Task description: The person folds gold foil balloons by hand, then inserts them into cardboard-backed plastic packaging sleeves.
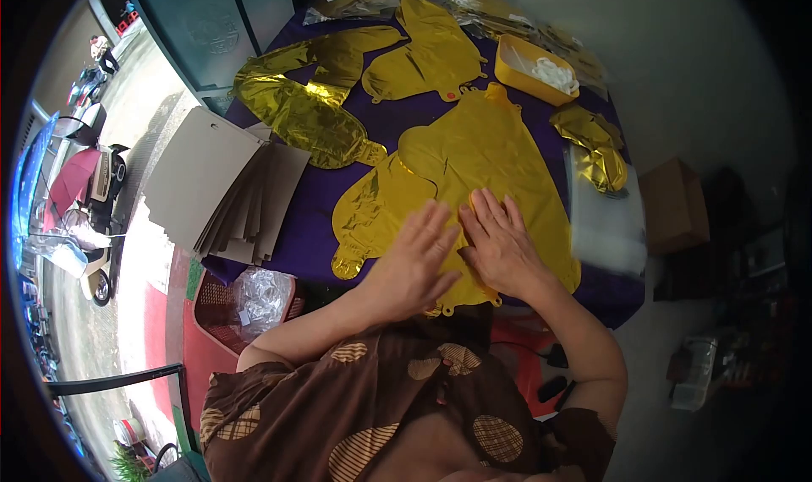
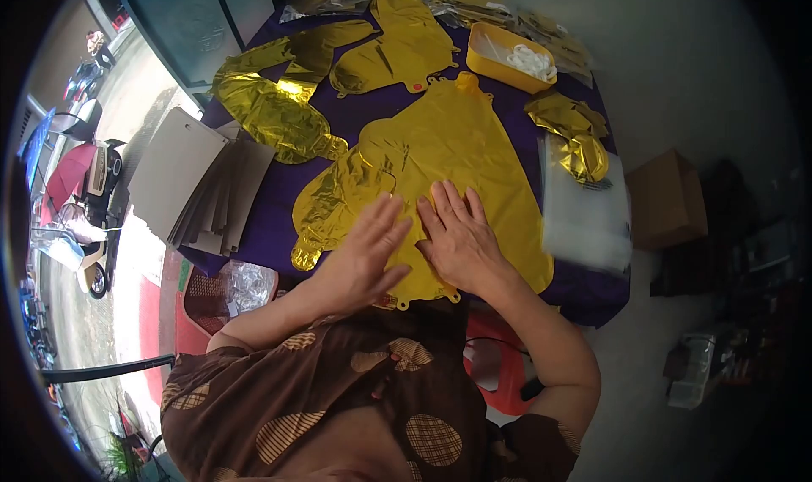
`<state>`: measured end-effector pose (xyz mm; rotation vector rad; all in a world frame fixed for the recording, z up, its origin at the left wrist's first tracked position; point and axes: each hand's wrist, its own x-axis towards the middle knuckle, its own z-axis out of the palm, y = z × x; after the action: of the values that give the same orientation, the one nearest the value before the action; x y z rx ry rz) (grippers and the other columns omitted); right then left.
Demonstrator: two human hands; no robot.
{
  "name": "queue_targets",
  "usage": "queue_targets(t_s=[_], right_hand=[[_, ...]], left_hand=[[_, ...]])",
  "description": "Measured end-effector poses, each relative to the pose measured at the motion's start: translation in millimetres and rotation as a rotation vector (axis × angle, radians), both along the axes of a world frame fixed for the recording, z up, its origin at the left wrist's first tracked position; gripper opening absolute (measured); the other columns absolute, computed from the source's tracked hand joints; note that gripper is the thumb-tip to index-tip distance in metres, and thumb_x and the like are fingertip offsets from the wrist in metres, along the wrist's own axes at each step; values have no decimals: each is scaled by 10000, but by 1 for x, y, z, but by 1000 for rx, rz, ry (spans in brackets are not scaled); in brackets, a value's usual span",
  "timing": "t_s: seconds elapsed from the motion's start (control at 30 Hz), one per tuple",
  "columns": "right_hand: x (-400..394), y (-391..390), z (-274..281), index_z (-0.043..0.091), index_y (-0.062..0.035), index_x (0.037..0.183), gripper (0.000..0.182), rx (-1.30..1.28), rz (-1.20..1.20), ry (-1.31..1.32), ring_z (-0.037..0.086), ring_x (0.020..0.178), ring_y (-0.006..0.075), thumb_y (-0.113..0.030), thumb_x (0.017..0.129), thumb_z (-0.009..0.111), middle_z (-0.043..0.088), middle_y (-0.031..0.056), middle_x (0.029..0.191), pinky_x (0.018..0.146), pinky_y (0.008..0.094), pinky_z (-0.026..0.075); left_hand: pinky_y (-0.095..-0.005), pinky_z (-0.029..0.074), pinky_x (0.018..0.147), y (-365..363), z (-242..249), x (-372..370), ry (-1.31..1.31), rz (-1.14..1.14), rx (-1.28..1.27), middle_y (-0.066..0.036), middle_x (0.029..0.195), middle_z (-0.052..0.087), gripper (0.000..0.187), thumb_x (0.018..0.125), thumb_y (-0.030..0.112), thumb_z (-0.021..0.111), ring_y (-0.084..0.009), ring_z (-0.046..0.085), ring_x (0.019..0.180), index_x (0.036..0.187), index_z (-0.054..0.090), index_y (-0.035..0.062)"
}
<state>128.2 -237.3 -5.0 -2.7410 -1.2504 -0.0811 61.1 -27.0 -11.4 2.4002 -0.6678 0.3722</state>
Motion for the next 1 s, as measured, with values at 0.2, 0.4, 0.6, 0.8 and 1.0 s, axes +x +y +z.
queue_targets(t_s=[0.2,0.4,0.6,0.8,1.0], right_hand=[[3,-5,-9,430,45,1417,636,32,30,-8,298,1427,414,-327,932,604,354,300,1492,1166,549,204],[3,-6,-12,413,53,1428,635,44,33,5,285,1432,426,-334,951,576,341,309,1500,1175,548,185],[3,-5,-12,403,59,1433,638,51,32,13,277,1435,428,-335,958,566,339,313,1499,1182,541,174],[3,-5,-12,395,57,1439,639,43,27,17,276,1436,425,-340,964,554,339,312,1499,1183,537,173],[3,-4,-14,428,58,1401,613,77,23,1,281,1431,411,-302,934,595,357,300,1477,1171,540,191]], left_hand=[[-496,436,888,55,8,20,-164,560,81,-241,1091,583,330,816,74,634,-413,549,1011,1118,578,-47],[-492,410,772,57,7,21,-28,744,346,-209,904,625,183,820,162,596,-371,548,874,855,582,-17],[-470,394,757,70,-7,40,-9,740,347,-182,779,652,162,789,160,600,-375,566,817,757,601,2],[-488,455,726,83,0,57,110,617,168,-188,760,672,159,799,151,590,-398,618,770,760,620,0],[-356,487,599,68,60,64,611,354,-288,-103,654,607,200,836,139,580,-191,609,625,847,630,-54]])
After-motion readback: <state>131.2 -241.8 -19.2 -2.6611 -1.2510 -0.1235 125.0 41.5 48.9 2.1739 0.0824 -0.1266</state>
